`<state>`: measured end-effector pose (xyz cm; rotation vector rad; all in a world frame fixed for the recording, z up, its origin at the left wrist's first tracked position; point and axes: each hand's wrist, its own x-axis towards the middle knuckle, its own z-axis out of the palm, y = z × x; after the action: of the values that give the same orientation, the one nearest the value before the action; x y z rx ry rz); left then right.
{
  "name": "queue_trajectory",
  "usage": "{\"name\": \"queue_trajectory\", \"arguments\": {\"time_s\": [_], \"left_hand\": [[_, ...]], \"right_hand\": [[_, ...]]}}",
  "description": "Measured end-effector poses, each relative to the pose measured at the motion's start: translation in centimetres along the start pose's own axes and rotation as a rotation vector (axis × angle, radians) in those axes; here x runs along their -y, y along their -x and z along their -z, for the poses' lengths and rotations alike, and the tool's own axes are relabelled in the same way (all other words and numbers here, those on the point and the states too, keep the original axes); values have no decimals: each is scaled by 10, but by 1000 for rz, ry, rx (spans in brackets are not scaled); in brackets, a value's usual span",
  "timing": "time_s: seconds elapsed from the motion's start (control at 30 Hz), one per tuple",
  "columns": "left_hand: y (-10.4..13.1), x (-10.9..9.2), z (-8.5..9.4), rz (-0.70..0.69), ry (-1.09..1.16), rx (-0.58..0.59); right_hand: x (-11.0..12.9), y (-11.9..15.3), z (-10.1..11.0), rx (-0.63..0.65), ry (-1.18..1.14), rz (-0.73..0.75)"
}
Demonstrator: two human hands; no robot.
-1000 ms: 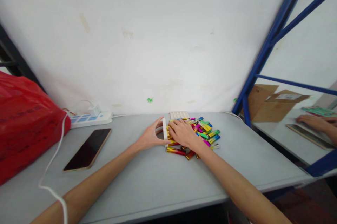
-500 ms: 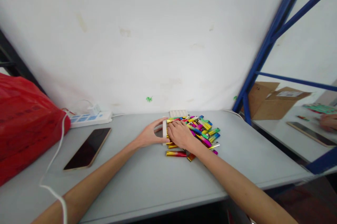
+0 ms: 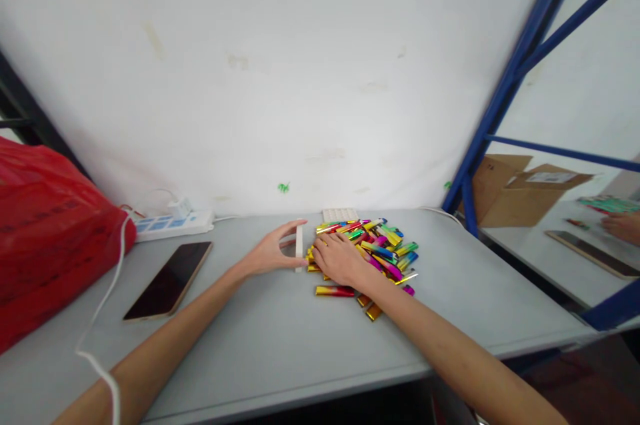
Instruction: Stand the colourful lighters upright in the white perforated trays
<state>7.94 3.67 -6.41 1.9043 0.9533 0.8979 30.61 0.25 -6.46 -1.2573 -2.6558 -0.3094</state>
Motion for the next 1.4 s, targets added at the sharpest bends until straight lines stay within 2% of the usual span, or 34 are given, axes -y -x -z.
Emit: {"name": "queue_trajectory", "arguments": {"time_s": [0.1, 0.2, 0.27, 0.33, 0.4, 0.5, 0.63, 0.8, 0.9, 1.07, 1.3, 1.4], "left_hand": [[2, 2, 15, 11, -49, -2], [-1, 7, 19, 27, -27, -27], [-5, 13, 21, 38, -40, -69], [-9, 20, 25, 46, -151, -138], [-12, 29, 33, 33, -336, -212], [-14, 42, 43, -35, -566, -260], [-14, 45, 34, -35, -703, -286], [-25, 43, 14, 5, -845, -238], [-34, 47, 21, -33, -815, -150], [-46, 51, 41, -130, -756, -3], [-80, 58, 44, -174, -772, -15], [-88, 61, 44, -184, -785, -26]], "right_hand": [[-2, 0, 2, -27, -41, -7], [-9, -4, 5, -132, -105, -51], [-20, -4, 6, -193, -130, -115], [-35, -3, 5, -210, -132, -198], [-52, 1, 2, -184, -133, -268], [-71, 7, -2, -66, -168, -287], [-79, 6, -4, 13, -192, -259], [-77, 3, -4, 5, -201, -247], [-76, 3, -7, -44, -218, -259], [-74, 1, -8, -37, -256, -147], [-76, 2, 1, -31, -248, -133], [-76, 2, 2, -17, -226, -131]]}}
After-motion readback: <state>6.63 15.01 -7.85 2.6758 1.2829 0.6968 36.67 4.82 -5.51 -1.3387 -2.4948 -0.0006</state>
